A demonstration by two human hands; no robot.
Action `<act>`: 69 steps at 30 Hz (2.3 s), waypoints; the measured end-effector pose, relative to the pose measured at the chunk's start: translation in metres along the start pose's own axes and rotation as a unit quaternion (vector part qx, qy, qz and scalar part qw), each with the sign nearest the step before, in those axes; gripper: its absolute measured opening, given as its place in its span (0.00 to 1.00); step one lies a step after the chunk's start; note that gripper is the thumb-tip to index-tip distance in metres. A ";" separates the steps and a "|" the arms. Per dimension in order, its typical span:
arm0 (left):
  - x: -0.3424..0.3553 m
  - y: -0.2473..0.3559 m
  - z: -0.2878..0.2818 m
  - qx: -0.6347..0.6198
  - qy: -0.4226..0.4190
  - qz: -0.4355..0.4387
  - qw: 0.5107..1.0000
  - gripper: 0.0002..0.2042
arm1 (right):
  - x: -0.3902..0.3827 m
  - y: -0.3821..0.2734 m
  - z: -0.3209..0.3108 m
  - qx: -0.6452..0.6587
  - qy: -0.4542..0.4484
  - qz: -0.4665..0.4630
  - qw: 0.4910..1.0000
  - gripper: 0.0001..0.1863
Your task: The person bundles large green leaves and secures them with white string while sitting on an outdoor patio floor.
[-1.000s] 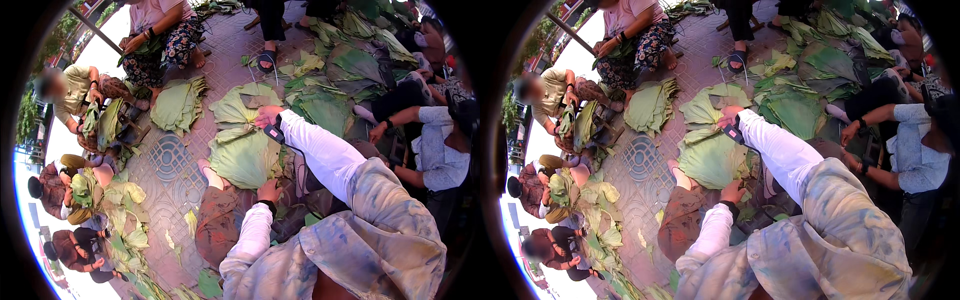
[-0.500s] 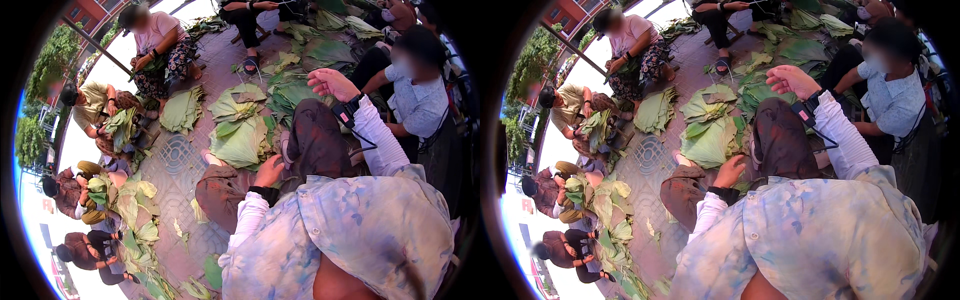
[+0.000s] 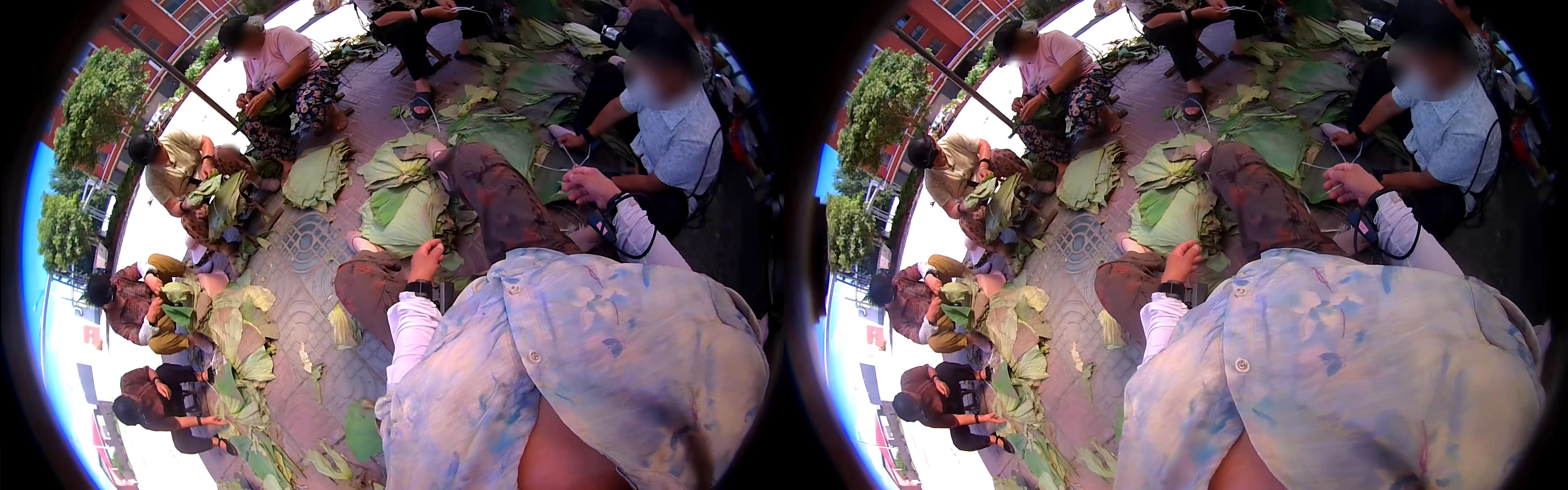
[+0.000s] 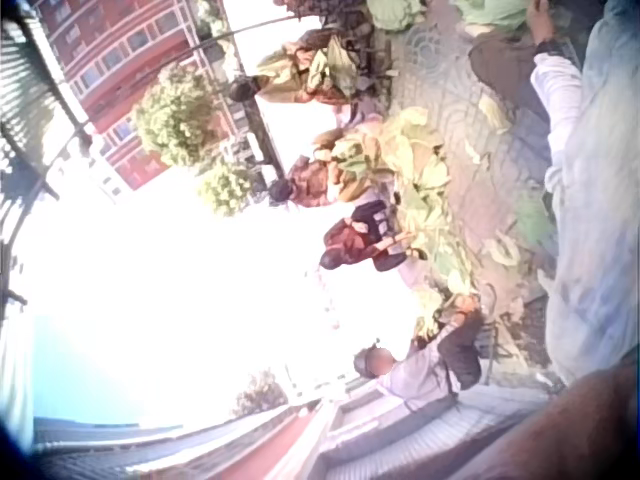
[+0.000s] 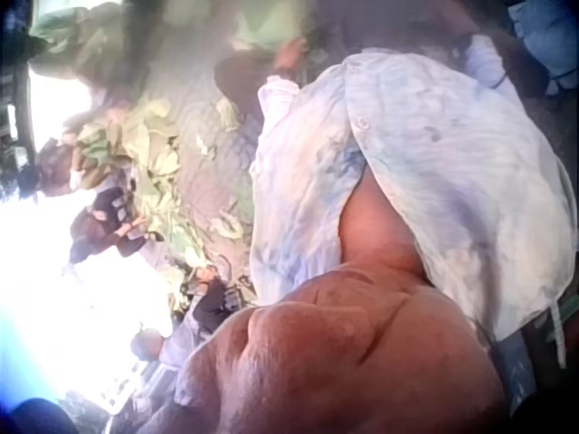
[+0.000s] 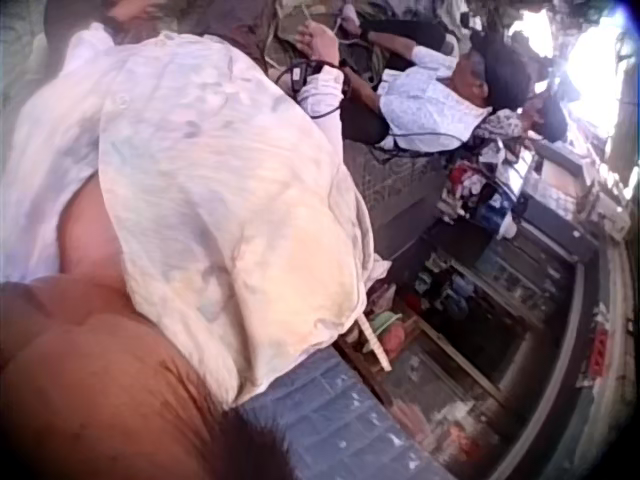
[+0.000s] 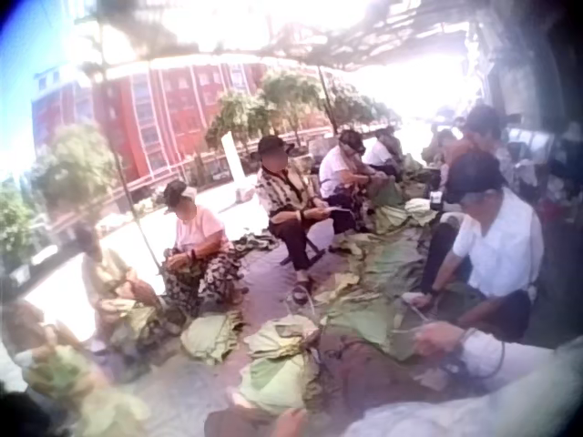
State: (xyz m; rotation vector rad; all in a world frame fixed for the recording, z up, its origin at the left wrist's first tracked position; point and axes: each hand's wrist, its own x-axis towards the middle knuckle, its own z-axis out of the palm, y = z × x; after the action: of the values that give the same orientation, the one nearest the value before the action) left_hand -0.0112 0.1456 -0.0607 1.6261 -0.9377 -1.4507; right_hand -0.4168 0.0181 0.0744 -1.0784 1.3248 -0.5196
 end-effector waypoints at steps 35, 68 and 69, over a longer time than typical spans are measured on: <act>0.022 -0.032 0.021 0.080 -0.033 -0.044 0.995 0.16 | 0.155 -0.010 0.180 -0.572 -0.048 -0.151 0.805 0.34; 0.037 -0.023 0.022 0.066 -0.054 -0.055 0.995 0.18 | 0.170 -0.003 0.179 -0.591 -0.074 -0.091 0.798 0.37; 0.037 -0.026 0.020 0.071 -0.052 -0.059 0.994 0.18 | 0.174 -0.004 0.179 -0.583 -0.075 -0.078 0.805 0.37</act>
State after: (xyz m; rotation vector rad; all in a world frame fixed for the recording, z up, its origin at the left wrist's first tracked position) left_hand -0.0268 0.1229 -0.1021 1.7490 -1.0395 -1.5945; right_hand -0.2082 -0.0698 -0.0309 -2.1892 1.3928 0.3822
